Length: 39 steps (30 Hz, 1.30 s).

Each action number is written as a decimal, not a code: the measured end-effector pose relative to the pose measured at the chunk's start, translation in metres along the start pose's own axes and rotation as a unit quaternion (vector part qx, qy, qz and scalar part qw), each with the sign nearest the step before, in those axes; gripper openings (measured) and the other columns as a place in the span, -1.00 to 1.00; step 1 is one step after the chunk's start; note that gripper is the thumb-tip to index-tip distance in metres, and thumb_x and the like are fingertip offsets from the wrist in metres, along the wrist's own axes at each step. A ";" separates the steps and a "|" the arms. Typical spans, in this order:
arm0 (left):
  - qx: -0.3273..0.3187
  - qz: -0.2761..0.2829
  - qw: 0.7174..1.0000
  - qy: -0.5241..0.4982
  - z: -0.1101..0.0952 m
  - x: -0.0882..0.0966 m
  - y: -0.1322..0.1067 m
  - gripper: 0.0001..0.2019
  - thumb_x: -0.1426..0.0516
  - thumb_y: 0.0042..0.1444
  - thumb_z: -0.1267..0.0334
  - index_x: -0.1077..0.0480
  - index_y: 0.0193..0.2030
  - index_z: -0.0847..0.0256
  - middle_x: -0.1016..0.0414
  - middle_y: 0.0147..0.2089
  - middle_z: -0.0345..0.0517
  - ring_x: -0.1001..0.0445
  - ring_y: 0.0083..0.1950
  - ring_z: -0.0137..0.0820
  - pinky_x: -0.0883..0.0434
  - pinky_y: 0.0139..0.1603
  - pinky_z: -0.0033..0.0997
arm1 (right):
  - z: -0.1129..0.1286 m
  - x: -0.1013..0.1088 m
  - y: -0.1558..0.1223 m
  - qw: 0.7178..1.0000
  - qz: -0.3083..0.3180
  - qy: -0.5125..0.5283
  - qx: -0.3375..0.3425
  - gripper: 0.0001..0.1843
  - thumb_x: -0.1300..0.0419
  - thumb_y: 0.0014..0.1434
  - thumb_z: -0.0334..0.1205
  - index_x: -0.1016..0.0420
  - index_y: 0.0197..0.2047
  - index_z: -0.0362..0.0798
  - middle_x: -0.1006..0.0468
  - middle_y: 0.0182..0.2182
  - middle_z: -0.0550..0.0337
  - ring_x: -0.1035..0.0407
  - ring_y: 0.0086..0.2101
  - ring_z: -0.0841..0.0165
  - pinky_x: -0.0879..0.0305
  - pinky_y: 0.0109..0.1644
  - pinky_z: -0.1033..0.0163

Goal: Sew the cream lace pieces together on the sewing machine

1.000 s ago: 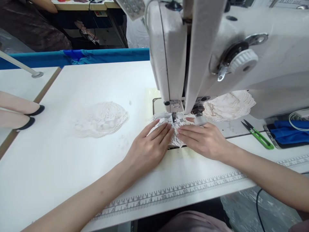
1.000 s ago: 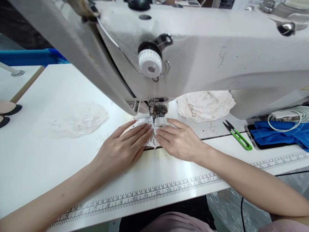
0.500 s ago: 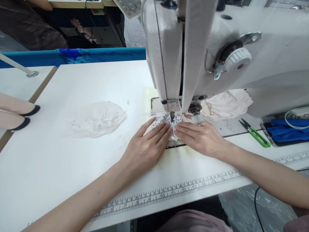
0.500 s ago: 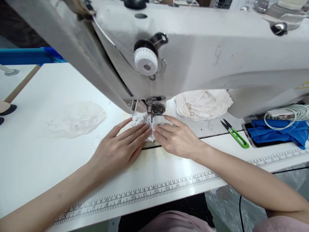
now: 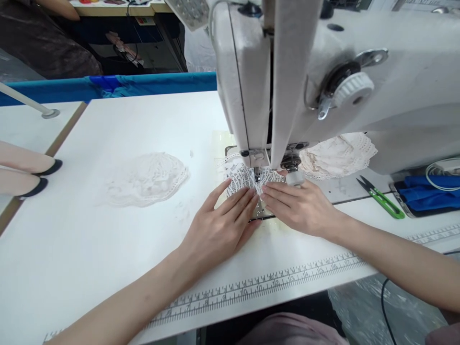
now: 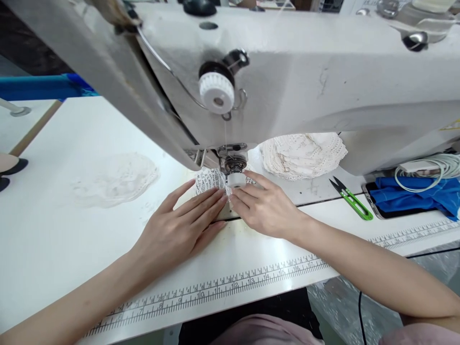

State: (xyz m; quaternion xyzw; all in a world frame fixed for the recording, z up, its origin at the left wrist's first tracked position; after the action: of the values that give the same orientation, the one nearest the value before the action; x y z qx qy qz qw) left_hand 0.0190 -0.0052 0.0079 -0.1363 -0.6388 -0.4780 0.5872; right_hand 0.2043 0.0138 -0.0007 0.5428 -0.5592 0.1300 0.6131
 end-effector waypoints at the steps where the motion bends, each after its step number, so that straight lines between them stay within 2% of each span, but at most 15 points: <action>1: 0.001 -0.001 1.000 0.001 -0.001 0.000 0.000 -0.67 -0.10 0.24 0.22 -0.40 0.07 0.38 -0.52 0.04 0.08 -0.51 0.07 -0.20 -0.36 0.22 0.05 | 0.000 0.000 -0.001 1.000 -0.001 0.000 -0.002 -0.80 -0.10 0.26 -0.42 -0.55 -0.14 -0.20 -0.63 -0.16 0.10 -0.49 -0.14 0.35 -0.23 0.22 0.08; 6: 0.006 0.000 1.000 -0.001 0.002 -0.002 0.001 -0.68 -0.10 0.24 0.24 -0.40 0.06 0.38 -0.53 0.04 0.09 -0.51 0.07 -0.22 -0.32 0.25 0.07 | 0.000 0.000 0.000 1.000 0.005 -0.001 -0.012 -0.79 -0.08 0.28 -0.39 -0.55 -0.14 -0.19 -0.63 -0.16 0.13 -0.49 -0.16 0.37 -0.24 0.21 0.09; 12: 0.009 0.001 1.000 -0.005 0.008 -0.007 0.003 -0.66 -0.07 0.26 0.23 -0.38 0.09 0.38 -0.52 0.05 0.10 -0.51 0.08 -0.20 -0.28 0.27 0.12 | -0.004 0.001 0.005 0.999 0.011 -0.012 -0.032 -0.73 -0.04 0.32 -0.33 -0.57 -0.17 -0.21 -0.65 -0.27 0.11 -0.50 -0.27 0.37 -0.22 0.22 0.09; 20: 0.023 -0.002 1.000 0.010 0.012 -0.008 0.004 -0.64 -0.08 0.26 0.19 -0.38 0.09 0.37 -0.51 0.06 0.13 -0.50 0.08 -0.17 -0.28 0.25 0.14 | -0.006 -0.001 0.006 0.998 0.031 -0.027 -0.043 -0.68 0.01 0.35 -0.25 -0.54 -0.08 -0.20 -0.65 -0.26 0.09 -0.49 -0.20 0.32 -0.26 0.19 0.06; 27: 0.033 -0.001 0.999 0.015 0.013 -0.008 0.005 -0.65 -0.07 0.26 0.16 -0.39 0.08 0.36 -0.52 0.05 0.11 -0.50 0.08 -0.19 -0.24 0.28 0.12 | -0.007 -0.001 0.006 0.997 0.053 -0.024 -0.056 -0.66 0.02 0.37 -0.22 -0.54 -0.07 -0.20 -0.64 -0.22 0.10 -0.48 -0.19 0.32 -0.16 0.25 0.06; 35: 0.047 0.002 0.999 0.005 0.019 -0.012 0.008 -0.60 -0.07 0.26 0.13 -0.38 0.11 0.38 -0.51 0.07 0.13 -0.48 0.12 -0.16 -0.18 0.30 0.12 | -0.009 -0.002 0.007 0.993 0.072 -0.053 -0.074 -0.64 0.04 0.38 -0.19 -0.57 -0.09 -0.12 -0.64 -0.19 0.13 -0.44 -0.12 0.32 -0.05 0.30 0.04; 39: 0.050 0.003 0.999 0.007 0.020 -0.013 0.009 -0.59 -0.05 0.27 0.11 -0.37 0.11 0.36 -0.52 0.06 0.09 -0.48 0.12 -0.17 -0.18 0.30 0.10 | -0.013 -0.004 0.005 0.992 0.059 -0.077 -0.076 -0.64 0.02 0.37 -0.16 -0.59 -0.20 -0.06 -0.64 -0.19 0.17 -0.41 -0.07 0.29 -0.01 0.31 -0.01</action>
State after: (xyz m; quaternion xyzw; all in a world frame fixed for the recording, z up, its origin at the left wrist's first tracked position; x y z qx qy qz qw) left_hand 0.0165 0.0198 0.0029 -0.1054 -0.6576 -0.4442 0.5993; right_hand 0.2056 0.0282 0.0014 0.4691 -0.6441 0.0802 0.5988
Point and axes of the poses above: each hand's wrist, its own y-axis towards the middle knuckle, its own x-axis out of the back of the hand, z = x × y, the point moved 2 cm from there along y, towards the middle knuckle
